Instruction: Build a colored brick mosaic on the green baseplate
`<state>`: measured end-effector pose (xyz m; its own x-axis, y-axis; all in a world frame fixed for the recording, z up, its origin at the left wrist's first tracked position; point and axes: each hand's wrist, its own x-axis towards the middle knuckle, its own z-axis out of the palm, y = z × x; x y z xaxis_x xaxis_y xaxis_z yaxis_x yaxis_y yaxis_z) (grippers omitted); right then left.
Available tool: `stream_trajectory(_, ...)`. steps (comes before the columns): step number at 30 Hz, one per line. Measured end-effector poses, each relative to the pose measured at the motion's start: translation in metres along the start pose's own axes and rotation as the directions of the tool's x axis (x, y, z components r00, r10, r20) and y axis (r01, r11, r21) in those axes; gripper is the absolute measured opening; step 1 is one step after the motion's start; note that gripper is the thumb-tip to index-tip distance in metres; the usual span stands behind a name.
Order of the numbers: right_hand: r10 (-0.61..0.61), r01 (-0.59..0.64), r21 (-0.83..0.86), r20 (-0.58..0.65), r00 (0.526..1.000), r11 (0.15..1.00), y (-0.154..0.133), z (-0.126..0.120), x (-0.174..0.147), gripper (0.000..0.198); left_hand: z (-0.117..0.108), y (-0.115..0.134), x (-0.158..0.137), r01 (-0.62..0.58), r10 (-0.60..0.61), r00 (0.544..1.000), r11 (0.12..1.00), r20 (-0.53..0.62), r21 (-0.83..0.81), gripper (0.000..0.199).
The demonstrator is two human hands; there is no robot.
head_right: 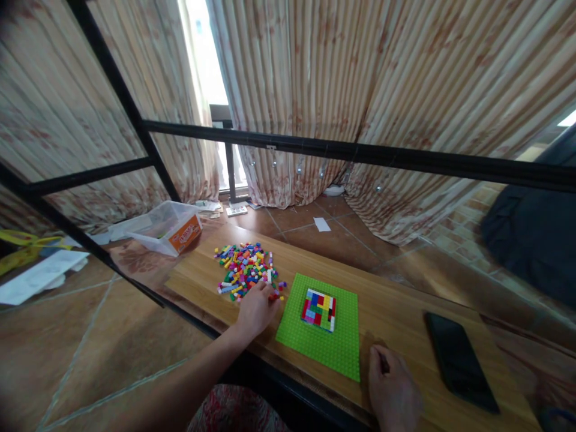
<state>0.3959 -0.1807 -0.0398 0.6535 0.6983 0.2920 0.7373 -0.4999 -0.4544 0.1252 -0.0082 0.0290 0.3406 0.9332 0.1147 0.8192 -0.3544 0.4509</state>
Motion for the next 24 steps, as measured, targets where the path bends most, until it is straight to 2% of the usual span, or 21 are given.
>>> stream_trajectory(5,-0.011,0.011,0.043,-0.016,1.000,0.999,-0.005,-0.001,0.000,0.049,0.007,0.007,0.006,0.036,-0.038,0.999,0.994,0.017,0.101,0.013)
stream_trajectory(9,-0.021,0.022,0.033,-0.045,0.999,0.999,-0.005,0.001,0.000,0.052,0.006,0.005,0.006,0.025,-0.025,1.000,0.997,-0.012,0.067,0.011)
stream_trajectory(14,-0.044,0.046,0.034,-0.078,0.996,0.998,-0.006,0.003,-0.001,0.056,0.002,-0.001,0.003,-0.022,0.006,0.993,0.990,-0.118,-0.140,0.012)
stream_trajectory(17,-0.077,0.083,0.059,-0.095,0.993,0.995,-0.008,0.002,-0.001,0.056,0.001,-0.003,-0.001,-0.011,-0.018,0.996,0.941,-0.082,-0.338,0.015)
stream_trajectory(20,-0.080,0.088,0.079,-0.106,0.991,0.993,-0.011,0.000,-0.002,0.055,0.001,-0.002,-0.005,-0.043,0.020,0.998,0.868,-0.051,-0.495,0.016)
stream_trajectory(24,-0.075,0.086,0.091,-0.109,0.991,0.992,-0.013,-0.001,-0.002,0.054,0.004,0.005,-0.011,-0.097,0.095,0.995,0.824,-0.032,-0.559,0.018)
